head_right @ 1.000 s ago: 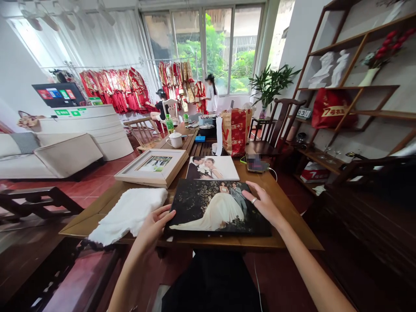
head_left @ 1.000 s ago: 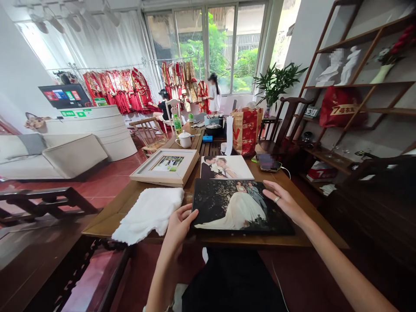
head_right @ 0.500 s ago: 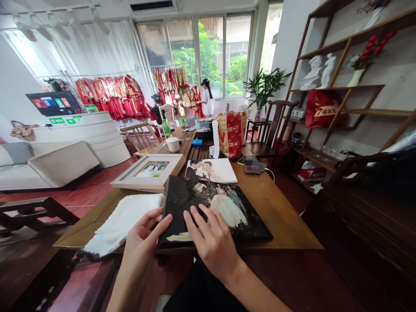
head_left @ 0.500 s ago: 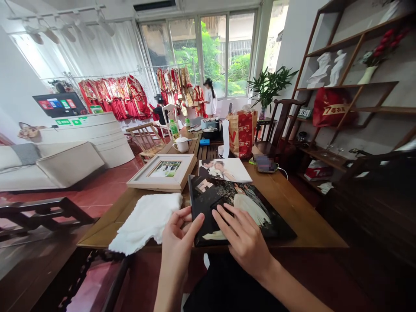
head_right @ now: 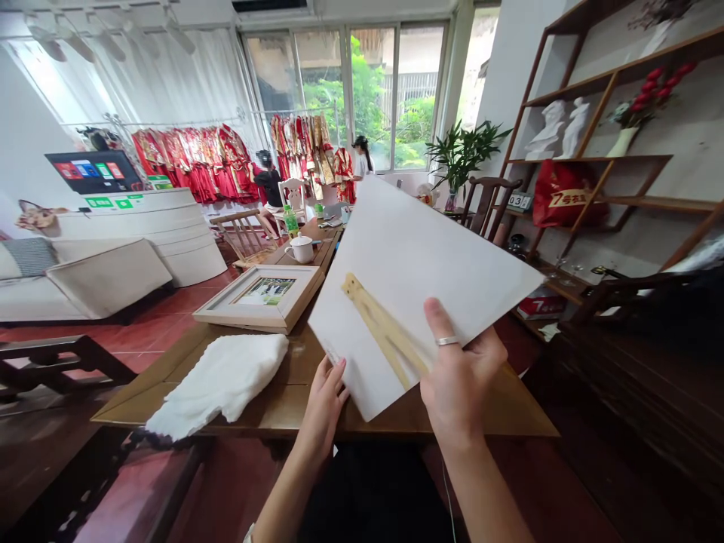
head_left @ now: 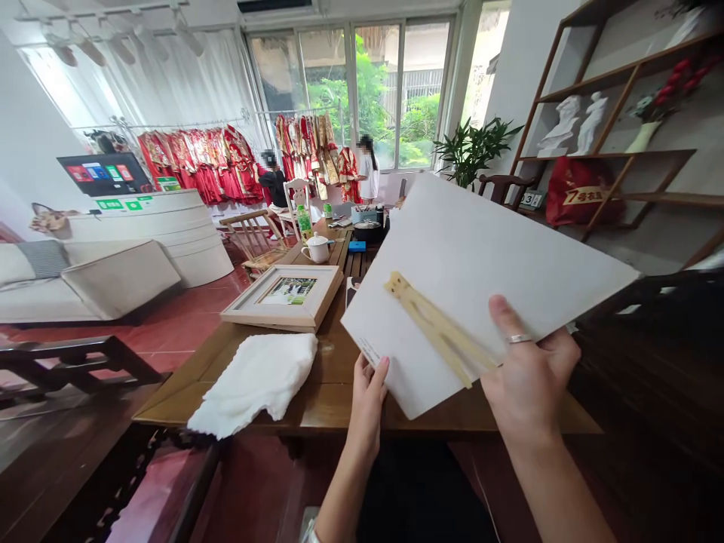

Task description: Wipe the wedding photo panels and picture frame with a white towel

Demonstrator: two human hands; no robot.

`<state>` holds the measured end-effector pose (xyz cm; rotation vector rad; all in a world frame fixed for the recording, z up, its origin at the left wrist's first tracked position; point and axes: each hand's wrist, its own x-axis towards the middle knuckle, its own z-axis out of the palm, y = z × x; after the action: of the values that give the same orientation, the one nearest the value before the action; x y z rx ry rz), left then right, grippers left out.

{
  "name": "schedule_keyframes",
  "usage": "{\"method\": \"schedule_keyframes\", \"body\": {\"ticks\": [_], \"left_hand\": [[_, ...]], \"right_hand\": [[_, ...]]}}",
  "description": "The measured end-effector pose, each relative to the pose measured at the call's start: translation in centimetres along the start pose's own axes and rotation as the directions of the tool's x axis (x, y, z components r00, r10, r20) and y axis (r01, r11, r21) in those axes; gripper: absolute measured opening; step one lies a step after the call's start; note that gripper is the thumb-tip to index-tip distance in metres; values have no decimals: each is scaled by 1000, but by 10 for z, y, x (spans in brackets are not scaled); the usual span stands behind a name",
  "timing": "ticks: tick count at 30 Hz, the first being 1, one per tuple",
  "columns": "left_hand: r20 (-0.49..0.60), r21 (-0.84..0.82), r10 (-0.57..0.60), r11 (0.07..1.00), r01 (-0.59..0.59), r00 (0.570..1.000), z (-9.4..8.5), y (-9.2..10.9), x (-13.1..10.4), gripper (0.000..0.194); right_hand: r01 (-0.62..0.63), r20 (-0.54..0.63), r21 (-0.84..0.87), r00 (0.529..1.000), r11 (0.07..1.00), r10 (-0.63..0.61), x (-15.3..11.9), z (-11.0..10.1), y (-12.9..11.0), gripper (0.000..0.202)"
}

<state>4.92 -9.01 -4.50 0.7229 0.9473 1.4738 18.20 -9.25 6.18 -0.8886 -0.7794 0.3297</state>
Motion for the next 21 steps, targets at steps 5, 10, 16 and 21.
{"method": "schedule_keyframes", "body": {"ticks": [5,10,16,21], "left_hand": [[-12,-39,72,997,-73,997,3,15,-3,49],[-21,75,61,995,-59,998,-13,39,3,55],[92,291,-80,956,50,993,-39,54,24,53],[-34,520,-16,854,31,999,-56,52,39,67]], "right_hand": [[-260,18,145,965,955,261,4,-10,31,49],[-459,18,131,887,879,461,7,-50,69,47],[-640,53,-51,765,766,642,6,-97,90,50],[-504,193,-329,792,799,579,0,-104,101,48]]}}
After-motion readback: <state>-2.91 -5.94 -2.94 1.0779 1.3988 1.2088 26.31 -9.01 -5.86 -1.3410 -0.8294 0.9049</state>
